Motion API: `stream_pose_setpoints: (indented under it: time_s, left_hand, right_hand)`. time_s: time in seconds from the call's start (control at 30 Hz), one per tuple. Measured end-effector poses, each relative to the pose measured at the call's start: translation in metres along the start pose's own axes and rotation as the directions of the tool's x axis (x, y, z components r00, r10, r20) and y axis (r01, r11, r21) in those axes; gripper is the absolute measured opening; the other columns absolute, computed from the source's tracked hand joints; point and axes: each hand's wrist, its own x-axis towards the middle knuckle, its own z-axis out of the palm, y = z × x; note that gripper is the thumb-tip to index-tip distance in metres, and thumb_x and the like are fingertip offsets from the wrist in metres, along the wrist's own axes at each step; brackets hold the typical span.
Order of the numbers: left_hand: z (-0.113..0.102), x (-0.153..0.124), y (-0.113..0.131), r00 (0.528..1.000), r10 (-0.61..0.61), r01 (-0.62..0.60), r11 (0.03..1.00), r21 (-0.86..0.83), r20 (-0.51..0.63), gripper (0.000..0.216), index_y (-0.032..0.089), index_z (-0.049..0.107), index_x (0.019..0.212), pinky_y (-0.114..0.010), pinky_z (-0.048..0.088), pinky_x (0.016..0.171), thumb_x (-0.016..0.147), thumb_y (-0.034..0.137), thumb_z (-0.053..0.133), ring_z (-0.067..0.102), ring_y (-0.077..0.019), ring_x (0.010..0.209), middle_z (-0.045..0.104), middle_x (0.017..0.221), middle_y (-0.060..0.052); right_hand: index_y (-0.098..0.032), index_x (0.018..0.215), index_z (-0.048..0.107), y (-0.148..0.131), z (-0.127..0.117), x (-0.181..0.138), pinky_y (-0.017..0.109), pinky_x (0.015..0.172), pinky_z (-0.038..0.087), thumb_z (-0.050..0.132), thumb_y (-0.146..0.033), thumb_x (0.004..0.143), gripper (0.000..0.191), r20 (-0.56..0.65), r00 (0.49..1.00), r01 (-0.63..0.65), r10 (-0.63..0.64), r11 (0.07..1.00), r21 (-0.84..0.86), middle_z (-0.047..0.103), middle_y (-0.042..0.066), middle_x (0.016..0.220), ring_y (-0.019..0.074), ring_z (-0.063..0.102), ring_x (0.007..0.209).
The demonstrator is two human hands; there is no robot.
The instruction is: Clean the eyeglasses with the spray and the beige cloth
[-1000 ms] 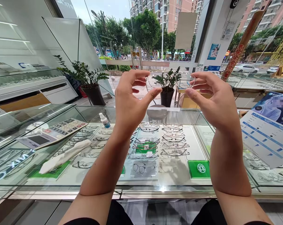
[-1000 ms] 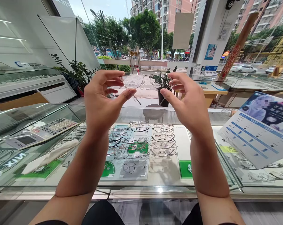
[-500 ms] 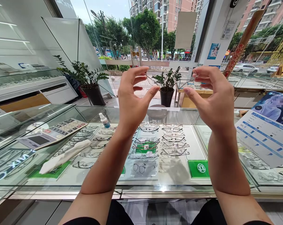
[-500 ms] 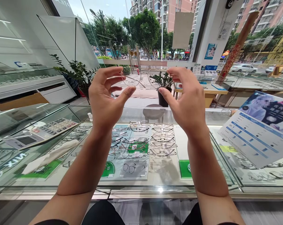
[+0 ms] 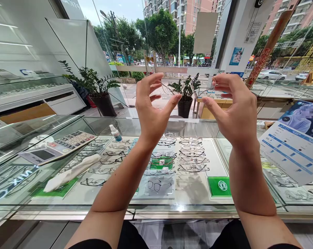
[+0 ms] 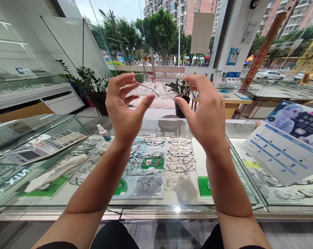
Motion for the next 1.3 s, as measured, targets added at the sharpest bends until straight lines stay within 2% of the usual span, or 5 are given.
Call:
stream_pose_setpoints:
  time_s: [0.43, 0.6, 0.83, 1.03, 1.3]
  left_hand:
    - [0.005, -0.006, 0.008, 0.998, 0.011, -0.01, 1.0, 0.022, -0.065, 0.061, 0.045, 0.057, 0.15, -0.048, 0.067, 0.099, 0.098, 0.068, 0.079, 0.068, -0.0351, 0.142, 0.061, 0.156, -0.009]
    - [0.006, -0.008, 0.011, 0.997, -0.009, 0.007, 0.999, -0.032, -0.08, 0.062, 0.044, 0.06, 0.147, -0.054, 0.064, 0.109, 0.093, 0.066, 0.085, 0.064, -0.0379, 0.147, 0.06, 0.156, -0.008]
    - [0.009, -0.006, -0.01, 0.994, 0.068, -0.077, 0.991, -0.11, -0.085, 0.071, 0.043, 0.058, 0.149, -0.049, 0.065, 0.108, 0.09, 0.07, 0.086, 0.066, -0.0372, 0.145, 0.06, 0.156, -0.008]
    - [0.012, -0.004, -0.018, 0.995, 0.037, -0.053, 0.983, -0.176, -0.092, 0.069, 0.043, 0.059, 0.146, -0.046, 0.067, 0.104, 0.09, 0.072, 0.086, 0.071, -0.034, 0.137, 0.063, 0.151, -0.007]
    - [0.018, -0.002, -0.035, 0.999, 0.016, -0.024, 0.962, -0.272, -0.031, 0.075, 0.046, 0.057, 0.151, -0.046, 0.065, 0.109, 0.087, 0.074, 0.087, 0.069, -0.0333, 0.141, 0.063, 0.149, -0.007]
  right_hand:
    - [-0.039, 0.138, 0.067, 0.004, 0.002, 0.0, 0.075, 0.123, 0.055, 0.076, -0.051, 0.1, 0.042, 0.033, 0.998, -0.046, 0.045, 0.998, 0.044, 0.074, 0.012, 0.143, 0.0446, 0.063, 0.148]
    - [-0.037, 0.136, 0.068, 0.006, 0.003, 0.001, 0.074, 0.121, 0.056, 0.079, -0.047, 0.099, 0.04, 0.031, 0.999, -0.045, 0.045, 0.999, 0.01, 0.075, 0.012, 0.14, 0.0445, 0.068, 0.14]
    - [-0.034, 0.142, 0.067, 0.004, 0.005, 0.0, 0.068, 0.117, 0.059, 0.074, -0.044, 0.102, 0.042, 0.016, 1.0, -0.012, 0.013, 0.999, -0.051, 0.075, 0.013, 0.142, 0.0414, 0.07, 0.138]
    - [-0.036, 0.139, 0.068, 0.001, 0.005, 0.0, 0.065, 0.115, 0.061, 0.075, -0.042, 0.102, 0.039, -0.013, 0.999, 0.043, -0.044, 0.997, -0.068, 0.076, 0.011, 0.141, 0.04, 0.071, 0.135]
    - [-0.037, 0.141, 0.067, -0.002, 0.006, -0.001, 0.068, 0.115, 0.06, 0.073, -0.044, 0.103, 0.039, -0.019, 0.999, 0.041, -0.042, 0.997, -0.068, 0.073, 0.013, 0.145, 0.0415, 0.069, 0.137]
